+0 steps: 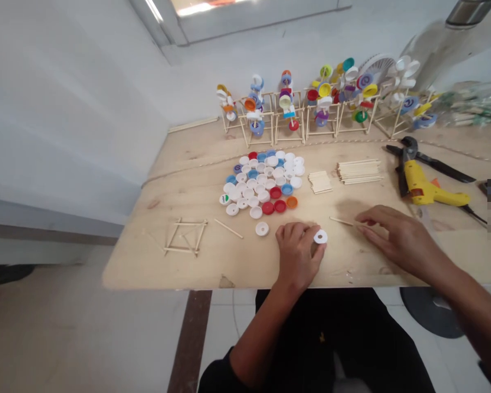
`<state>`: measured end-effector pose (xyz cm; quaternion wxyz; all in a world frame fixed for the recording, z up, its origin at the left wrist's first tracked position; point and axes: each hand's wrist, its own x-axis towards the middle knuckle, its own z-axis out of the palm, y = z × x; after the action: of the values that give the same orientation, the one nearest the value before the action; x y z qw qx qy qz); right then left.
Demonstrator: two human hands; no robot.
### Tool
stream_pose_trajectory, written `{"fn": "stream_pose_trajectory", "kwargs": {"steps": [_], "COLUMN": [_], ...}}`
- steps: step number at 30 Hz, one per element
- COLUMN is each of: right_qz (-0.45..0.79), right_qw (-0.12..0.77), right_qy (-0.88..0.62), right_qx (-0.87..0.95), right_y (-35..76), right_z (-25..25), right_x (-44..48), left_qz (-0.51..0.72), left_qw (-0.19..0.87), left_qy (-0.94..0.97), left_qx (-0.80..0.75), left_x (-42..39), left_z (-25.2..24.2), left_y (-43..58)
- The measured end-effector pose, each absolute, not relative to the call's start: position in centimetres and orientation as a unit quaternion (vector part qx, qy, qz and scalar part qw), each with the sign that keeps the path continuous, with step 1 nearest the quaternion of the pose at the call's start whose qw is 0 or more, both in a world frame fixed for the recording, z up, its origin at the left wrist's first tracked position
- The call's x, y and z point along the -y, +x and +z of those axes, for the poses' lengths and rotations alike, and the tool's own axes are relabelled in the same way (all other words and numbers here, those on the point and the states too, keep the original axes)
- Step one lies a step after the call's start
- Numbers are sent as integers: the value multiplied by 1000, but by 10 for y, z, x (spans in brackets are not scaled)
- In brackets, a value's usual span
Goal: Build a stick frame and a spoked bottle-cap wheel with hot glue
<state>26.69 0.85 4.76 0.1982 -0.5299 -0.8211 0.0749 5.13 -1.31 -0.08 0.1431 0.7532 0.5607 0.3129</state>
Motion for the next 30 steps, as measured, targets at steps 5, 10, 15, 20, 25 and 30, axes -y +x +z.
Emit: {"fn": "stream_pose_trajectory", "kwargs": {"steps": [5,10,15,20,25,30], "right_qz": [36,54,153,222,213,218], "right_qw": [129,107,164,198,208,206], "right_qy": [-575,-575,-549,-507,-499,-479], "right_qx": [807,810,805,809,814,825], "right_y": [244,242,246,242,236,238], "right_z": [22,20,20,22,24,24], "right_x": [-23,-27,-21,-13,-13,-15], "left_qz": [313,311,309,304,312,316], "left_qw": [143,150,152,156,154,153], "left_qy": [755,754,756,758,757,757], "left_qx": [-558,-558,-556,-556,-554,-550], "left_x": [13,12,11,11,11,11], "left_z": [0,-1,0,0,2,0], "left_y": [51,51,51,50,50,50]}}
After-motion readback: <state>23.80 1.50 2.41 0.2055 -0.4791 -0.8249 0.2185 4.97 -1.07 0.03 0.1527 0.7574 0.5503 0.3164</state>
